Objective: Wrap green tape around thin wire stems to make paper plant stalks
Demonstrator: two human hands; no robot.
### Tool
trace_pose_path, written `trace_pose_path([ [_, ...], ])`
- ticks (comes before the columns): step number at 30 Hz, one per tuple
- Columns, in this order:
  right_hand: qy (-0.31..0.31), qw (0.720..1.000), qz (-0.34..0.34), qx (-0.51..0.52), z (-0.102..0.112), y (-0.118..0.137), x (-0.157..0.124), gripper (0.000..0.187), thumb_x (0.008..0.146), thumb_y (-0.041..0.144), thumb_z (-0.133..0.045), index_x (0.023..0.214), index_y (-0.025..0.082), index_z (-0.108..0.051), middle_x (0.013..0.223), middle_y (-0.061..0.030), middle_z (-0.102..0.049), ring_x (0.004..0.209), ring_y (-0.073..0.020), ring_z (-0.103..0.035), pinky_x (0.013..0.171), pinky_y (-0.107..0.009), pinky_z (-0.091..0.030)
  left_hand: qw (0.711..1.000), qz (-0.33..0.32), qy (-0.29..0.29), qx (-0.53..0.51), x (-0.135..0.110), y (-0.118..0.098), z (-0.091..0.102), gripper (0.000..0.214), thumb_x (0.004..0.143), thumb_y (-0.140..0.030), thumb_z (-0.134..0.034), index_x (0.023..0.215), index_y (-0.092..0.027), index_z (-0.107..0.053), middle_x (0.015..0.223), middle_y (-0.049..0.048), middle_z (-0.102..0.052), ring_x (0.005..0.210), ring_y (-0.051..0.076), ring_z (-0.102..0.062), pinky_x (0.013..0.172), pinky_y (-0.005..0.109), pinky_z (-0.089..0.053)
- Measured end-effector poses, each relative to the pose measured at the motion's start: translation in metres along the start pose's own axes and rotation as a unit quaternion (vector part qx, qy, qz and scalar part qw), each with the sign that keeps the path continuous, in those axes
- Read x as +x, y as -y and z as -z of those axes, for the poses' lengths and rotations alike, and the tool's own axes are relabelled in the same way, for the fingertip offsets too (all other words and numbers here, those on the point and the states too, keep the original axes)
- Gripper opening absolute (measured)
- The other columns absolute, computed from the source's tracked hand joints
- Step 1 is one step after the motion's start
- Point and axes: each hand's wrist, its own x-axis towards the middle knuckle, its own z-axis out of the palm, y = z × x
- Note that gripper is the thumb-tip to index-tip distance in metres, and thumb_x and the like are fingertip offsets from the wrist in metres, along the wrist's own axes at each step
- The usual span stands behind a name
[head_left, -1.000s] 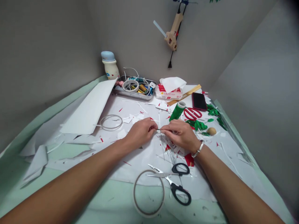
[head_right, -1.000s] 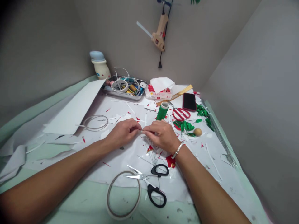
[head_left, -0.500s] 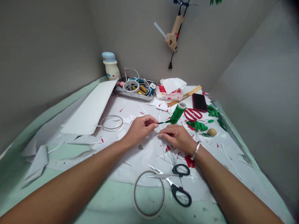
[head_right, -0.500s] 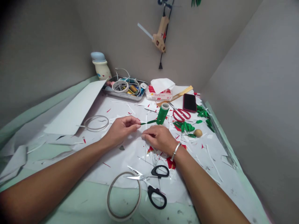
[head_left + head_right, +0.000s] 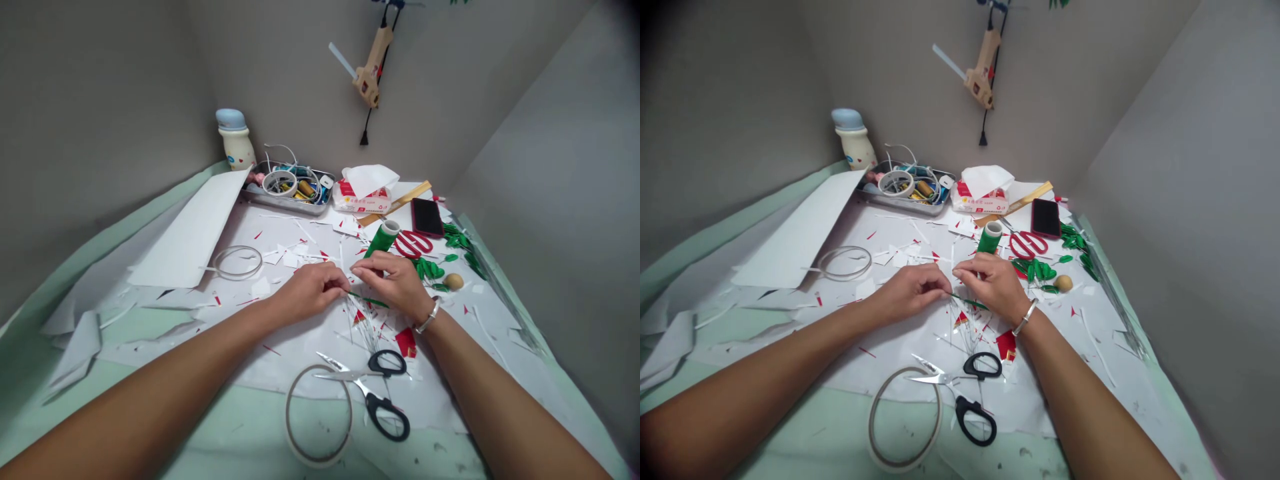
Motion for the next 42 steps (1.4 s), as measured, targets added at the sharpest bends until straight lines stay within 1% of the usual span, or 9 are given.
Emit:
trace_pose_path([
  [4,-0.006,0.998,-0.050,0.049,0.000,-0.007,0.000,0.018,0.086,0.031,-0.058,0.083,0.020,-0.072,0.077,-0.0026,-0.069,0.070,-0.0153,-0.060,0.066,-0.027,-0.045,0.983,0.078,-0.022,-0.167,0.003,-0.002,0.003,0.008,0.077,-0.023,-0.060,0.080,-0.016,-0.064,0.072,-0.0002,-0.063,0.065,0.011,-0.057,0.062,0.023,-0.045],
  [8,0.036,0.999,-0.014,-0.003,-0.008,-0.005,-0.003,0.014,0.085,0.027,-0.059,0.083,0.022,-0.073,0.078,-0.0022,-0.071,0.072,-0.0151,-0.061,0.069,-0.028,-0.043,0.963,0.112,-0.097,-0.226,0.005,0.000,0.005,0.015,0.075,-0.029,-0.063,0.082,-0.015,-0.063,0.073,0.0000,-0.063,0.062,0.010,-0.057,0.061,0.023,-0.046],
  [14,0.094,0.981,0.098,-0.135,-0.015,0.006,-0.007,0.014,0.087,0.028,-0.058,0.086,0.022,-0.071,0.067,-0.0011,-0.064,0.068,-0.0143,-0.053,0.069,-0.029,-0.033,0.974,0.135,-0.180,-0.035,0.005,0.008,0.005,0.013,0.077,-0.027,-0.059,0.083,-0.016,-0.065,0.077,0.0018,-0.066,0.066,0.013,-0.058,0.065,0.026,-0.045],
  [21,0.019,0.984,0.105,-0.141,-0.005,0.006,-0.003,0.018,0.088,0.030,-0.057,0.085,0.021,-0.072,0.063,-0.0013,-0.062,0.063,-0.0141,-0.051,0.064,-0.030,-0.033,0.992,0.024,-0.057,0.107,0.002,0.009,0.000,0.012,0.076,-0.014,-0.055,0.079,-0.018,-0.066,0.078,0.0013,-0.063,0.072,0.014,-0.056,0.067,0.025,-0.042],
  [26,-0.023,1.000,0.008,-0.020,-0.001,-0.003,-0.001,0.017,0.087,0.028,-0.058,0.082,0.021,-0.072,0.073,-0.0019,-0.068,0.068,-0.0141,-0.058,0.066,-0.027,-0.042,0.999,0.015,-0.002,-0.032,0.002,0.002,0.000,0.010,0.078,-0.016,-0.057,0.080,-0.018,-0.067,0.078,0.0004,-0.064,0.074,0.012,-0.058,0.069,0.024,-0.043],
  [29,-0.026,0.999,-0.035,0.016,-0.002,-0.010,-0.001,0.017,0.087,0.029,-0.058,0.083,0.021,-0.072,0.079,-0.0024,-0.070,0.072,-0.0153,-0.062,0.067,-0.027,-0.045,0.983,0.077,-0.026,-0.162,0.004,0.000,0.003,0.008,0.077,-0.022,-0.060,0.080,-0.016,-0.065,0.073,-0.0005,-0.064,0.067,0.010,-0.057,0.065,0.023,-0.044],
  [33,0.016,0.999,-0.004,-0.034,-0.008,-0.009,-0.003,0.015,0.085,0.027,-0.059,0.083,0.021,-0.073,0.078,-0.0027,-0.071,0.072,-0.0153,-0.062,0.069,-0.028,-0.043,0.955,0.125,-0.113,-0.242,0.006,0.001,0.007,0.016,0.075,-0.029,-0.065,0.083,-0.015,-0.063,0.072,-0.0008,-0.063,0.061,0.009,-0.056,0.061,0.022,-0.045],
  [38,0.090,0.984,0.092,-0.120,-0.016,0.003,-0.007,0.013,0.086,0.027,-0.059,0.086,0.023,-0.072,0.067,-0.0006,-0.065,0.067,-0.0139,-0.055,0.069,-0.029,-0.036,0.962,0.162,-0.196,-0.096,0.007,0.009,0.006,0.016,0.075,-0.029,-0.061,0.084,-0.016,-0.065,0.074,0.0011,-0.065,0.062,0.012,-0.057,0.061,0.025,-0.045],
  [42,0.069,0.982,0.119,-0.131,-0.012,0.007,-0.005,0.015,0.087,0.030,-0.059,0.087,0.022,-0.072,0.066,-0.0012,-0.063,0.066,-0.0140,-0.054,0.067,-0.030,-0.034,0.979,0.112,-0.155,0.075,0.005,0.011,0.003,0.011,0.075,-0.019,-0.057,0.079,-0.018,-0.067,0.078,0.0015,-0.066,0.068,0.014,-0.057,0.066,0.027,-0.043],
])
